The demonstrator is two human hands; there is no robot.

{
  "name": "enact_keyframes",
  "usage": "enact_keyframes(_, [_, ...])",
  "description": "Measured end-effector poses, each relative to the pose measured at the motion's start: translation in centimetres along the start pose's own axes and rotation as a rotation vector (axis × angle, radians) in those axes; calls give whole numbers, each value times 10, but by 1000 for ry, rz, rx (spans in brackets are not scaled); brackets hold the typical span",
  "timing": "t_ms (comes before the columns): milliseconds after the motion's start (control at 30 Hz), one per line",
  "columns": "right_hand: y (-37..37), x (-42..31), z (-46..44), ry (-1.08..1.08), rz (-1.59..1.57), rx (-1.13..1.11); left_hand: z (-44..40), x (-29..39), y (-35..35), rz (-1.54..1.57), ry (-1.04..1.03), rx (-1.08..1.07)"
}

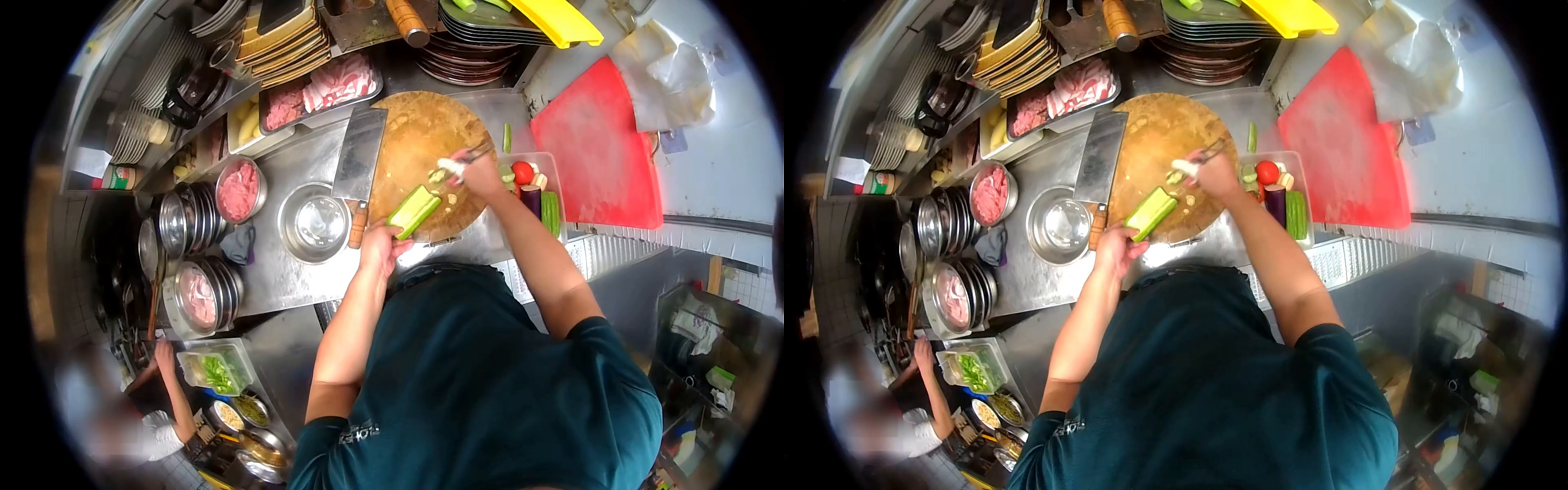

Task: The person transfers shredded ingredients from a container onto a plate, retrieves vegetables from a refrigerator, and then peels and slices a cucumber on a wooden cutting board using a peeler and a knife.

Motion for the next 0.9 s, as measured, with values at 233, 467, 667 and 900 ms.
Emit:
enact_keyframes(233, [-35,14,18,-12,73,-262,5,-1,-7,-49,-58,-17])
enact_keyframes(467, [13,0,-8,-3,111,-71,7,3,-6,-137,-196,25])
enact_keyframes(667, [-34,24,22,-67,79,-178,5,-12,-6,-357,-476,57])
enact_keyframes(900, [-14,20,22,-129,-80,-61,11,-1,-10,-598,-655,130])
Point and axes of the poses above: each hand's wrist, its own z-axis away from the middle knuckle, its own y-axis out of the back of the hand, x = y × z, the point moved 2 cm from there along -z, towards the middle knuckle, and after that the axes turned 7 degrees about -y, right-handed, at the moved point
